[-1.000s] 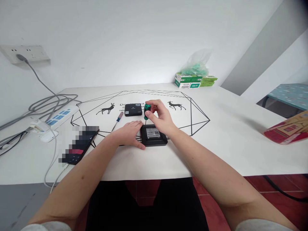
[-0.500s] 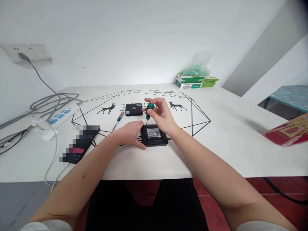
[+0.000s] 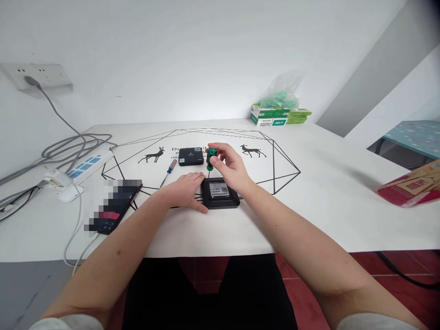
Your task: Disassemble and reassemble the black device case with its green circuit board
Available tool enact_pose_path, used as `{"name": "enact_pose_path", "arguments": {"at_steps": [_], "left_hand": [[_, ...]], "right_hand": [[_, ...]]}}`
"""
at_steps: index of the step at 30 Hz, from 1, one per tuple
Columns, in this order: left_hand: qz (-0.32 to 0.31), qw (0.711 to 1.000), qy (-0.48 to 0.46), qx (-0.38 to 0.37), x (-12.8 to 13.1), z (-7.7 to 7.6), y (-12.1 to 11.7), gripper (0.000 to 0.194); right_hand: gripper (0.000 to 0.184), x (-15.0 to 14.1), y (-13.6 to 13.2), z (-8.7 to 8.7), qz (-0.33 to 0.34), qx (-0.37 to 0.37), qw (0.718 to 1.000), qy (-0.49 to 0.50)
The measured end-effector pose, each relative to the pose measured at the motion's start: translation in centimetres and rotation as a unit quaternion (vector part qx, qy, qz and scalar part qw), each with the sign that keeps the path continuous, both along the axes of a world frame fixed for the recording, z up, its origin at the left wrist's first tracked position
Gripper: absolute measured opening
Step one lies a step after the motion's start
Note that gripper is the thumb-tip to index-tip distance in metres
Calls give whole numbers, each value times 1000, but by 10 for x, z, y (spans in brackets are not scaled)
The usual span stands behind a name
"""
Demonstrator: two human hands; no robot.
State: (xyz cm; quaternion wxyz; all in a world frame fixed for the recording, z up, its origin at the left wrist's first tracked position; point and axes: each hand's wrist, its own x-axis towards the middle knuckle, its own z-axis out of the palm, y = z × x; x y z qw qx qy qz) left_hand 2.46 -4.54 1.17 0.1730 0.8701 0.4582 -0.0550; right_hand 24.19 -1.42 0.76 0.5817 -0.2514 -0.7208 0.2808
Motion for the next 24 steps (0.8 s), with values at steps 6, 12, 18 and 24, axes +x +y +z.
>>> {"name": "enact_pose_path", "arguments": {"at_steps": [6,12,18,24], "left_hand": [[0,1000,2,-7,0,1,0,144],[1,1000,0,-9,1,3,-1,142],[-3,1000,-16,6,1,0,0,137],[-11,999,-27,18,-1,-3,1,134]], "right_hand": [[42,2,1,1,-6,37,999,-21],[38,2,2,0,-2,42,999,-22],[41,-1,0,1,15,1,1000,11],[43,-4,-6,4,80,-88,992,50]]}}
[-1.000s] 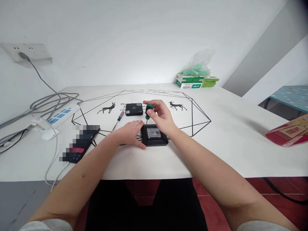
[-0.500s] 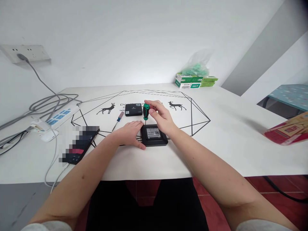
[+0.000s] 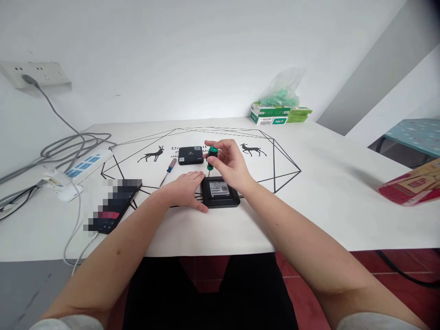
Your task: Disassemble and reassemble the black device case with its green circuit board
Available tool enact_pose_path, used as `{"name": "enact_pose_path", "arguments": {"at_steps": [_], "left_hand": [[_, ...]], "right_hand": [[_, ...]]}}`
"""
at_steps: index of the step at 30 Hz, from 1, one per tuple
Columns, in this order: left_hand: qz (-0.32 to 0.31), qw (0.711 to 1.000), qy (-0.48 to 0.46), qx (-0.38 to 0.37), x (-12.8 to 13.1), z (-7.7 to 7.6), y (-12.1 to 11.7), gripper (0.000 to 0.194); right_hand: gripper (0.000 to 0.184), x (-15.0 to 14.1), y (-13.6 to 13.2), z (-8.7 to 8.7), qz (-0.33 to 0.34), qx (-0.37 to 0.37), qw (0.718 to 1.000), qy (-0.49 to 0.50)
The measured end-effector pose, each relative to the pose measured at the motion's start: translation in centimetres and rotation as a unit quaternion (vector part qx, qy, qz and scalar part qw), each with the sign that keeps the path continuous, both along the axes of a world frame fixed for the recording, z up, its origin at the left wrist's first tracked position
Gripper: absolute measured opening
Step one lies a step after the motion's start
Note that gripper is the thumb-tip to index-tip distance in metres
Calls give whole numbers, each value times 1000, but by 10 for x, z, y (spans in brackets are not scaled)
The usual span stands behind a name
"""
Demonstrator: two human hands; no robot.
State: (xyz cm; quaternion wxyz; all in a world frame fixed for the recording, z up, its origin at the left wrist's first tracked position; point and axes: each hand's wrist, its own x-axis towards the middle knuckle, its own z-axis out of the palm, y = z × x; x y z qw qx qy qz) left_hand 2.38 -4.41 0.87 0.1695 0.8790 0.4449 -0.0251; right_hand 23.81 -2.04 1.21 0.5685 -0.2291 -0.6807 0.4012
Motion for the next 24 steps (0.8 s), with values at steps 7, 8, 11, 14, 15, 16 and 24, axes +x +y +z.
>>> {"name": "enact_pose_path", "arguments": {"at_steps": [7,8,11,14,15,16,24], "left_hand": [[0,999,-43,2,-3,-7,3,132],[-1,999,-51,4,-3,-7,3,132],[-5,998,-66,7,-3,-7,3,132],[1,998,-59,2,-2,-5,2,131],[3,999,-53,0,-1,-4,1,131],[5,999,-44,-1,-1,-3,0,132],[7,1000,-6,-5,1,1,-1,136]], "right_hand": [[33,-1,1,-3,-47,63,996,-51],[31,0,1,-3,-51,74,994,-61],[34,3,1,-2,-64,99,989,-90],[36,5,3,-1,-80,110,985,-109],[36,6,4,-1,-85,113,984,-112],[36,6,4,-1,-90,116,983,-115],[36,7,5,0,-99,126,980,-118]]}}
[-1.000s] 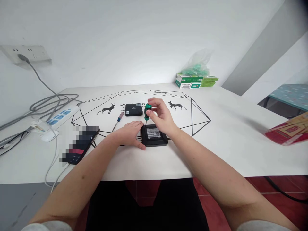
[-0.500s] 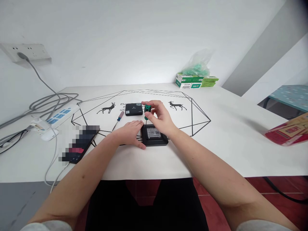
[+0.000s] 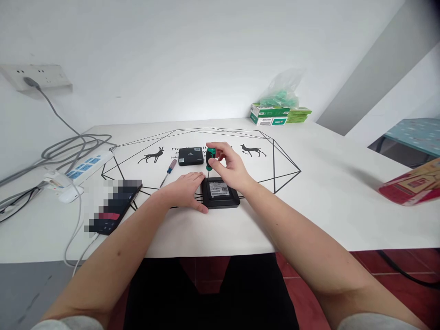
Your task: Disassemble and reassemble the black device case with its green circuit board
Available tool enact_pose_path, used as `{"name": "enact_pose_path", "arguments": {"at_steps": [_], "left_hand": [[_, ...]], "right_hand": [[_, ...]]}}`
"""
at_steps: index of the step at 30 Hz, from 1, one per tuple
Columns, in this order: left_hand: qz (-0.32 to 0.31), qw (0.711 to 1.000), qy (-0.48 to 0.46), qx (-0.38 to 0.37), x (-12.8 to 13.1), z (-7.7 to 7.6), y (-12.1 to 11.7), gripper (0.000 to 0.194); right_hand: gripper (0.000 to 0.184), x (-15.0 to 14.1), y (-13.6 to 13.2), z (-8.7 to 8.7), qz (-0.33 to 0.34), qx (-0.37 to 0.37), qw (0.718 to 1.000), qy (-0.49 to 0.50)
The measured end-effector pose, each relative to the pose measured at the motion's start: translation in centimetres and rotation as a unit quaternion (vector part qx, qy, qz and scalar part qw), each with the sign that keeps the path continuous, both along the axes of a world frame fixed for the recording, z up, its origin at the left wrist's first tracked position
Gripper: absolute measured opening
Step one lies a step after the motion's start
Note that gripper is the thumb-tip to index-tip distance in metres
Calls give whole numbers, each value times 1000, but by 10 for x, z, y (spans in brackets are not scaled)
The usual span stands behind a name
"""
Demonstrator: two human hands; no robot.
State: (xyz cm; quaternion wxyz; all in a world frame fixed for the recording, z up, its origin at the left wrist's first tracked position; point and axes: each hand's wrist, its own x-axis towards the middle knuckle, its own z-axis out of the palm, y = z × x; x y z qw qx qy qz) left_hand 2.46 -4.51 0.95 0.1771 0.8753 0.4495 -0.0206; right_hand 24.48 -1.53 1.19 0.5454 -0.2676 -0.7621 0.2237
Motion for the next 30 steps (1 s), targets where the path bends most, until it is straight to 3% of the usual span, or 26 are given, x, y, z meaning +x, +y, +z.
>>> {"name": "enact_pose_path", "arguments": {"at_steps": [6,9,11,13,15,18,20,25,27,29,30], "left_hand": [[-2,1000,5,-11,0,0,-1,143],[-17,1000,-19,-15,5,-3,-2,142],[-33,999,-40,-17,12,-6,-3,136],[-43,997,-59,-15,19,-9,-4,130],[-43,996,-75,-5,24,-11,-5,124],[-44,994,-99,15,25,-11,-6,117],[-43,992,-117,26,22,-10,-5,113],[8,984,-169,50,12,-7,-2,102],[42,976,-203,59,10,-8,1,99],[82,960,-255,79,9,-12,5,97],[101,948,-287,90,8,-15,7,96]], "right_hand": [[36,1,9,-1,-9,-5,996,91],[36,14,22,4,-83,-8,983,161],[38,25,30,7,-167,-31,972,160],[39,35,36,11,-257,-72,961,78],[40,42,39,11,-309,-136,938,-75],[43,46,43,5,-299,-239,875,-296],[42,48,46,-2,-279,-279,846,-357],[43,48,48,-11,-279,-296,822,-399],[47,47,45,-7,-295,-260,833,-390],[48,43,40,-2,-260,-214,884,-324],[53,40,37,0,-202,-205,920,-265]]}}
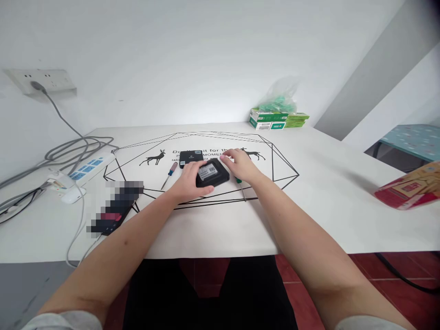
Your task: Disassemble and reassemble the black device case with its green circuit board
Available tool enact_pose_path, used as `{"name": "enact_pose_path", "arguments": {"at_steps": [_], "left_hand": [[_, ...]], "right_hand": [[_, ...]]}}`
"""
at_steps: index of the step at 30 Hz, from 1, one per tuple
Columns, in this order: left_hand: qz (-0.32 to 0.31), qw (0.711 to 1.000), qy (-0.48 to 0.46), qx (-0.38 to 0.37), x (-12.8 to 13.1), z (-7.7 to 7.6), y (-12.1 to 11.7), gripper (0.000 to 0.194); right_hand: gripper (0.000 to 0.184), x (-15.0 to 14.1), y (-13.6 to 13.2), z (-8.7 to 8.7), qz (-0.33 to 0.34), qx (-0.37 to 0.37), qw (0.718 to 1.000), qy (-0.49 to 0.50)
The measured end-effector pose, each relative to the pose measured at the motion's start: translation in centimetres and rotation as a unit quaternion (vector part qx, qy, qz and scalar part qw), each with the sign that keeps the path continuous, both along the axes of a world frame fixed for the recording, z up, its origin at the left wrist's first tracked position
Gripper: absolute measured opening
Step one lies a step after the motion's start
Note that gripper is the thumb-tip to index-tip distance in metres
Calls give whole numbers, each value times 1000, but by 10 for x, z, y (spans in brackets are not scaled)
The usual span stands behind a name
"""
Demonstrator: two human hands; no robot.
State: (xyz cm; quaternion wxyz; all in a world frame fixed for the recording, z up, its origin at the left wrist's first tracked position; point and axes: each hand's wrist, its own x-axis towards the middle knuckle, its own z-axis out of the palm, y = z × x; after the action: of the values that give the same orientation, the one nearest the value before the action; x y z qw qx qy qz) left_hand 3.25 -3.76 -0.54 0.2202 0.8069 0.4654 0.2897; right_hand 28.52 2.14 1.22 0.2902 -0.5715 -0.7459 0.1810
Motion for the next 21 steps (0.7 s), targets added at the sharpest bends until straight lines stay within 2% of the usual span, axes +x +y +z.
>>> {"name": "enact_pose_path", "arguments": {"at_steps": [1,3,4,6,7,9,12,16,18,21], "left_hand": [[15,999,-37,8,-1,-3,3,94],[20,994,-108,14,-2,-10,8,94],[8,991,-135,9,-3,-13,11,94],[-30,986,-164,-7,-4,-17,14,97],[-48,985,-165,-13,-5,-18,14,101],[-69,987,-146,-19,-6,-19,15,112],[-83,989,-117,-38,-7,-18,17,123],[-111,980,-150,-74,-4,-18,20,124],[-110,977,-167,-77,-2,-18,21,124],[-106,976,-171,-83,-4,-21,23,122]], "right_hand": [[62,-4,-4,1,62,-9,994,86],[77,-14,-12,0,177,-69,954,233],[84,-21,-17,-2,216,-99,933,271],[112,-35,-25,-7,228,-105,919,306],[118,-42,-29,-10,227,-103,914,321],[119,-50,-31,-15,227,-105,906,342],[107,-51,-26,-19,209,-61,922,321],[97,-42,-14,-22,186,-2,941,283],[97,-41,-12,-23,198,22,947,253],[97,-43,-15,-25,245,55,956,155]]}}
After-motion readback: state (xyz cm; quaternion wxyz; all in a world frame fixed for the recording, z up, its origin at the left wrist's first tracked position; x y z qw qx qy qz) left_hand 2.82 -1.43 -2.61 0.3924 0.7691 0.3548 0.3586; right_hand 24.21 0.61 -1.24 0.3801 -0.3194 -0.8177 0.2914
